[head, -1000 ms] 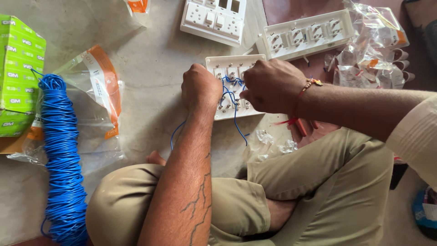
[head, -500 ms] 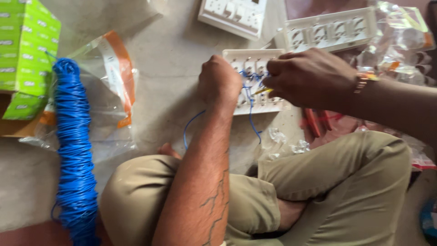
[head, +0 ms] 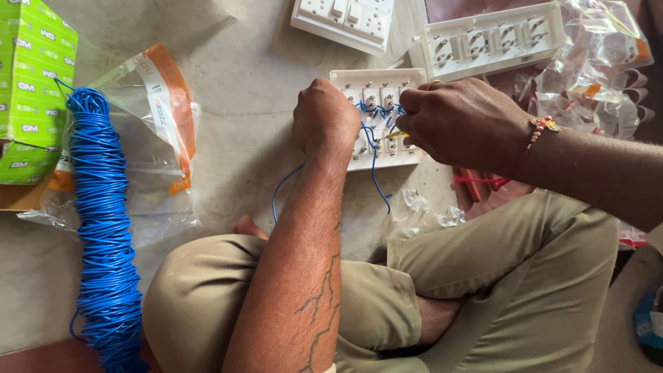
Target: The person wires an electrical switchboard by stripping wires with pliers and securing them into the terminals with a screwdriver.
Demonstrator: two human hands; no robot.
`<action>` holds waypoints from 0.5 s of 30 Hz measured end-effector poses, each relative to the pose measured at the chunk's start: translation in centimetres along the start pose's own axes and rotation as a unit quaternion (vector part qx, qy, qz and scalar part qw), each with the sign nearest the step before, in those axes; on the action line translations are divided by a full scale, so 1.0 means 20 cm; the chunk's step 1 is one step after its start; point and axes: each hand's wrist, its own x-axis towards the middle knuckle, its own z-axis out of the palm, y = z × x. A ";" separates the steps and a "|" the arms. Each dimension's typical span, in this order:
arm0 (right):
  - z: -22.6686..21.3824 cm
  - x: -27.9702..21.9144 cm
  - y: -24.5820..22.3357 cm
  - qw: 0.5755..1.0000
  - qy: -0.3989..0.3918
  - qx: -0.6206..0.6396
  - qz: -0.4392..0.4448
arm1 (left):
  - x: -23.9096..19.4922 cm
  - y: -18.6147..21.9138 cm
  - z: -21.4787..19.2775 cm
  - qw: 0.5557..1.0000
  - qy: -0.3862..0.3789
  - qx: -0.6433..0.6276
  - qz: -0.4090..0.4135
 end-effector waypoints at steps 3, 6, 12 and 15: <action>-0.01 0.00 -0.01 1.000 0.014 -0.003 -0.011 | 0.00 0.00 -0.01 1.000 -0.004 0.003 0.003; -0.02 0.01 -0.01 1.000 0.018 0.012 -0.012 | -0.01 0.00 -0.01 1.000 -0.004 0.000 0.001; -0.04 0.03 -0.03 1.000 -0.019 -0.006 0.001 | -0.02 0.02 -0.03 1.000 -0.019 -0.004 -0.003; -0.04 0.04 -0.03 1.000 0.002 -0.009 -0.012 | -0.02 0.02 -0.03 1.000 -0.016 -0.004 -0.004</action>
